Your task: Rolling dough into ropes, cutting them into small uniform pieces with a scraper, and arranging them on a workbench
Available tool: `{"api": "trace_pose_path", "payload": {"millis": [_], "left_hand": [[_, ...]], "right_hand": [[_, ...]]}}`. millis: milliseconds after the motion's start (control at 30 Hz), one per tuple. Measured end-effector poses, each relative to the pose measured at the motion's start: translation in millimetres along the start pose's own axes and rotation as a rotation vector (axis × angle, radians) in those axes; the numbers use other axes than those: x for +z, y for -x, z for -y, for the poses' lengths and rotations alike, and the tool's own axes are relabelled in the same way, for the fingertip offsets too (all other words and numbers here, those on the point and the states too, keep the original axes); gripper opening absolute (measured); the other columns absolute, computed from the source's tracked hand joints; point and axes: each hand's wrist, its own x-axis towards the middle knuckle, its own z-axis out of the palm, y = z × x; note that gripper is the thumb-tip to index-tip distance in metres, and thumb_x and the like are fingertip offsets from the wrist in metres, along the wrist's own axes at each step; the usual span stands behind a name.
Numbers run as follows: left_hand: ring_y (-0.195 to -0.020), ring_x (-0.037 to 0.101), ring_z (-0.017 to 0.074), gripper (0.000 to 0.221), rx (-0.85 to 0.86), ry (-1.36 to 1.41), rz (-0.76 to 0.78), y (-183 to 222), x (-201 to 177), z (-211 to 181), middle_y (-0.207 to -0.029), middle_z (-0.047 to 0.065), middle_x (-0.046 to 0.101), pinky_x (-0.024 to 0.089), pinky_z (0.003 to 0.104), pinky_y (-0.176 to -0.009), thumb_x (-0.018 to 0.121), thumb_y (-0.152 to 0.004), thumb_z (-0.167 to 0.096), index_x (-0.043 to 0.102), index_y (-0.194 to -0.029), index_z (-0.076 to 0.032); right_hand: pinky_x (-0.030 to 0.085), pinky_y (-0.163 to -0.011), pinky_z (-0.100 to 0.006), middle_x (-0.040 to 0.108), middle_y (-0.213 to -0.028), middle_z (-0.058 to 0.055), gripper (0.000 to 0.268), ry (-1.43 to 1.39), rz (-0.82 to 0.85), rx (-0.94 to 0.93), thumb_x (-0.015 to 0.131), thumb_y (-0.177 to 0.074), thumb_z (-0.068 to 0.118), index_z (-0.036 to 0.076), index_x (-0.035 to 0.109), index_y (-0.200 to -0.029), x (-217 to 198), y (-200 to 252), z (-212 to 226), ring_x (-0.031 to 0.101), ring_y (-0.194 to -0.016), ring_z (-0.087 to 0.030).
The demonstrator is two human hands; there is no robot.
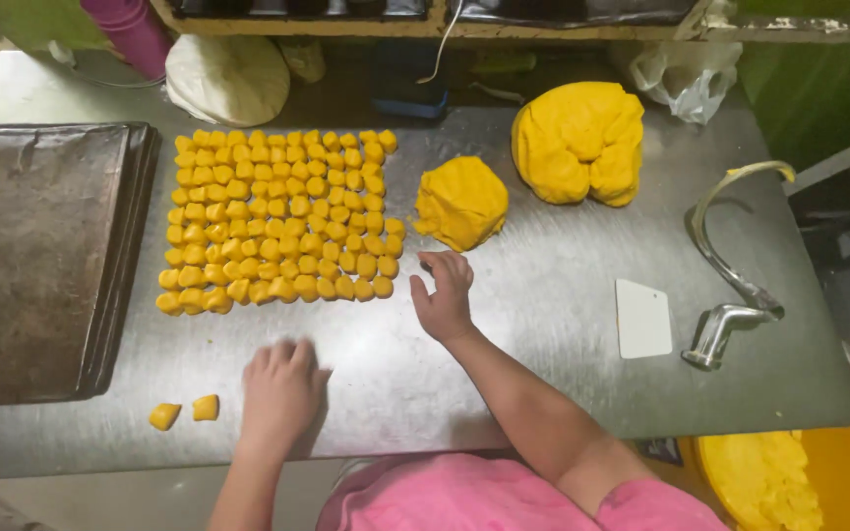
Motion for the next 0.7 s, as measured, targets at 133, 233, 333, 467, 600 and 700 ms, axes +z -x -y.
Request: {"api": "trace_pose_path", "payload": {"millis": [133, 233, 333, 467, 600, 700], "left_hand": [[-0.100, 0.060, 0.0388, 0.042, -0.026, -0.090, -0.078, 67, 6, 7, -0.129, 0.010, 0.060, 0.053, 0.051, -0.080, 0.066, -0.086, -0.031, 0.061, -0.126, -0.016], [-0.090, 0.059, 0.0381, 0.032, -0.007, -0.006, -0.238, 86, 29, 25, -0.116, 0.011, 0.065, 0.051, 0.049, -0.078, 0.064, -0.090, -0.014, 0.069, -0.122, -0.015], [-0.095, 0.057, 0.0386, 0.037, -0.093, 0.119, -0.194, 89, 31, 26, -0.114, 0.010, 0.064, 0.050, 0.051, -0.078, 0.070, -0.088, -0.016, 0.067, -0.125, -0.016], [-0.094, 0.056, 0.0388, 0.033, -0.079, 0.218, -0.209, 98, 23, 32, -0.114, 0.008, 0.065, 0.049, 0.051, -0.082, 0.074, -0.085, -0.018, 0.067, -0.117, -0.013], [-0.115, 0.057, 0.0334, 0.033, -0.202, 0.502, -0.121, 98, 12, 40, -0.116, 0.014, 0.064, 0.049, 0.045, -0.100, 0.069, -0.090, -0.019, 0.068, -0.123, -0.013], [-0.107, 0.068, 0.0237, 0.058, -0.227, 0.774, -0.209, 89, -21, 33, -0.116, 0.008, 0.071, 0.053, 0.037, -0.097, 0.078, -0.083, -0.024, 0.062, -0.137, -0.009]], "right_hand": [[0.038, -0.102, -0.047, 0.066, -0.113, -0.004, 0.033, -0.026, 0.000, -0.008, 0.066, -0.091, 0.021, 0.012, 0.064, -0.122, -10, -7, 15, 0.055, -0.116, -0.029], [0.038, -0.101, -0.047, 0.067, -0.109, -0.002, 0.032, -0.031, 0.015, 0.007, 0.065, -0.091, 0.020, 0.013, 0.065, -0.122, -14, -3, 21, 0.055, -0.114, -0.028], [0.038, -0.099, -0.045, 0.067, -0.106, -0.002, 0.030, -0.028, 0.013, 0.015, 0.064, -0.090, 0.020, 0.013, 0.065, -0.119, -14, -4, 20, 0.056, -0.111, -0.028], [0.039, -0.100, -0.046, 0.067, -0.111, -0.006, 0.029, -0.001, -0.036, -0.017, 0.065, -0.091, 0.021, 0.011, 0.067, -0.118, -5, 3, 14, 0.056, -0.113, -0.030], [0.041, -0.096, -0.042, 0.069, -0.109, -0.003, 0.028, -0.010, -0.140, 0.027, 0.065, -0.089, 0.018, 0.012, 0.068, -0.116, -15, 16, 72, 0.058, -0.109, -0.027], [0.052, -0.092, -0.037, 0.058, -0.120, -0.014, 0.038, -0.363, 0.323, 0.282, 0.053, -0.090, 0.005, 0.012, 0.065, -0.126, -31, 39, 158, 0.059, -0.103, -0.024]]}}
